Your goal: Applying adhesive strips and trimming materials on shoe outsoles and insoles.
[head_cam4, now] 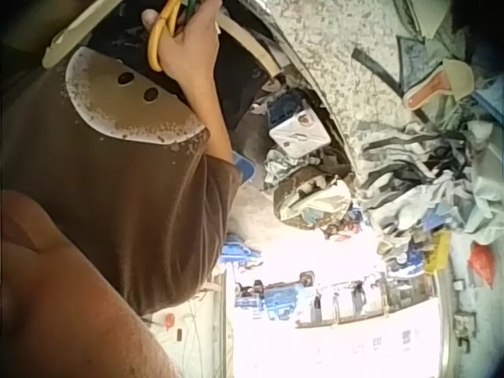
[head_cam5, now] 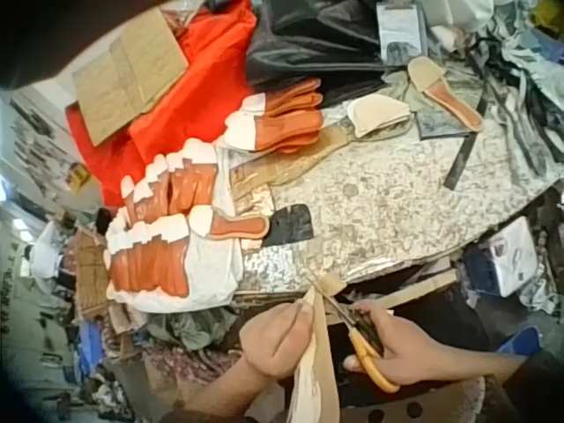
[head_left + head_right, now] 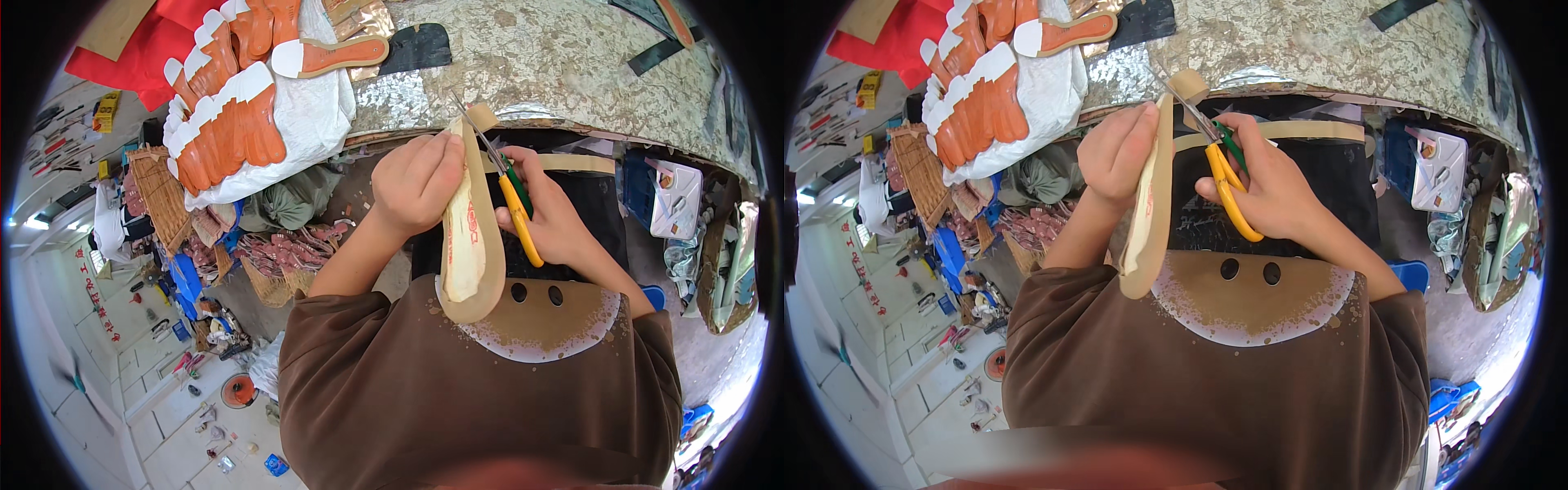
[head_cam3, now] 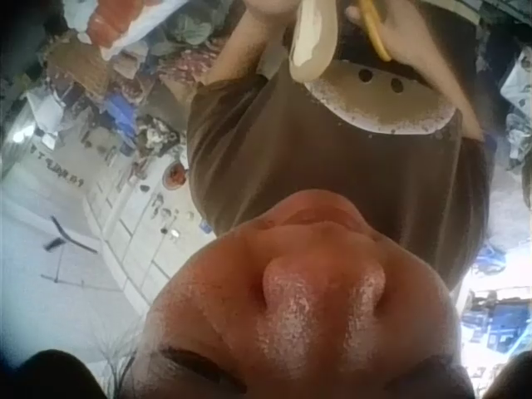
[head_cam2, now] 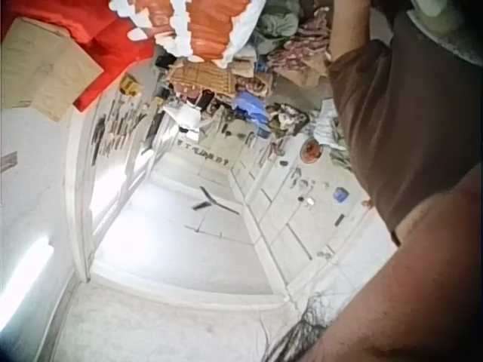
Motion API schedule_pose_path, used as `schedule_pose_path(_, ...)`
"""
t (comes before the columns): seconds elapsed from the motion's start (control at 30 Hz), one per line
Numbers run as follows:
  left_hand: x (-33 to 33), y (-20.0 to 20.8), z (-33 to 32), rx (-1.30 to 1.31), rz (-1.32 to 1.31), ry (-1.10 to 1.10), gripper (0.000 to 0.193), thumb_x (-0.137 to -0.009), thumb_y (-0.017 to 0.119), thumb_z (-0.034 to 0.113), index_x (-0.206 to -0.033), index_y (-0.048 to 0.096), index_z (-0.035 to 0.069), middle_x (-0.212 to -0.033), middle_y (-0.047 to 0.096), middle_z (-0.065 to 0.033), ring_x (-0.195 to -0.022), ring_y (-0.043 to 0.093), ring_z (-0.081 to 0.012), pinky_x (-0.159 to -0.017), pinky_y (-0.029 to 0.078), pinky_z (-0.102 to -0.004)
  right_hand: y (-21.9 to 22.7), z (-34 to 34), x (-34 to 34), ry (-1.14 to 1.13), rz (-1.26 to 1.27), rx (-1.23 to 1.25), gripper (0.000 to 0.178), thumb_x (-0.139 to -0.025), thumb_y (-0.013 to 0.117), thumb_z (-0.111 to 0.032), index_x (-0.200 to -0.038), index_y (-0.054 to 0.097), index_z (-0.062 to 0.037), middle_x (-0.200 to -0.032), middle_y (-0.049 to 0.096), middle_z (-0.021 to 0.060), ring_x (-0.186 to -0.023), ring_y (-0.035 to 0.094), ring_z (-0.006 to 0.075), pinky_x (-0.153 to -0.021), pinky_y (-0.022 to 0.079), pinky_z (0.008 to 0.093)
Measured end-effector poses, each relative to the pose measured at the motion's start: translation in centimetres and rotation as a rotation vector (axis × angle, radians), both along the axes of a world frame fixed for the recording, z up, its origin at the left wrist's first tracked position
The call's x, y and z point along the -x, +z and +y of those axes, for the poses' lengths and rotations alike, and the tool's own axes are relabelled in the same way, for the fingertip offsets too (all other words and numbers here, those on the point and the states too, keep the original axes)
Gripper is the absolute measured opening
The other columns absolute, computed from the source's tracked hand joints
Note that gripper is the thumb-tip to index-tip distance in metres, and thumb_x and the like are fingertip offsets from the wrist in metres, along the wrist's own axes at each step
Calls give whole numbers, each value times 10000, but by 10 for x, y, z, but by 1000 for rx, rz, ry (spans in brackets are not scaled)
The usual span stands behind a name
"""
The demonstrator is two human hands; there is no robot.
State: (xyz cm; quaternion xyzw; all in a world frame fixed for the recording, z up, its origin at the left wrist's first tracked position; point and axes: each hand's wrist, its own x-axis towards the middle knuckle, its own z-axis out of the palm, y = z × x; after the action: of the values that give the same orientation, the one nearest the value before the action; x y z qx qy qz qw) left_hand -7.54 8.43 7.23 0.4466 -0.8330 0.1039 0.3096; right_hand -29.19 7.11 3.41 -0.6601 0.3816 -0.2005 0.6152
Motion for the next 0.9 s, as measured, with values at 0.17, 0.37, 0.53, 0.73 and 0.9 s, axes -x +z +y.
schedule_pose_path(0.17,-16,17,1,-205,286,46,117,-800,673,0,-909,654,-36,-820,658,-142,-679,642,-229,-645,529,-298,0,-22,30,97,-252,-411,520,-841,743,-224,-1240,440,-85,-776,498,-38,-632,477,31,-530,390,189)
schedule_pose_path(0.37,-4,24,3,-472,1296,231,156,-868,628,-41,-1018,586,-27,-973,639,-72,-847,624,-123,-743,517,-273,-12,-112,107,-280,258,271,498,-828,743,-171,-1297,576,-139,-793,566,7,-661,547,66,-584,452,239)
schedule_pose_path(0.53,10,28,-3,-697,1593,179,220,-869,627,-34,-1081,567,-24,-995,652,-100,-877,649,-148,-765,536,-287,16,-130,97,-328,467,1102,435,-816,725,-130,-1240,623,-143,-1079,666,113,-1049,628,261,-897,483,350)
schedule_pose_path(0.73,27,33,-14,-766,1509,153,196,-846,679,-6,-1028,609,-34,-956,688,-121,-869,680,-173,-761,560,-305,50,-63,13,57,-224,930,454,-711,761,-132,-1154,664,-109,-1239,593,121,-1047,614,294,-845,512,374)
schedule_pose_path(0.9,31,30,-14,-725,1339,132,154,-852,669,-13,-996,618,-35,-914,678,-86,-811,664,-142,-710,544,-269,43,-59,17,-72,-406,783,167,-779,717,-64,-938,671,-50,-989,614,111,-894,617,231,-757,501,311)
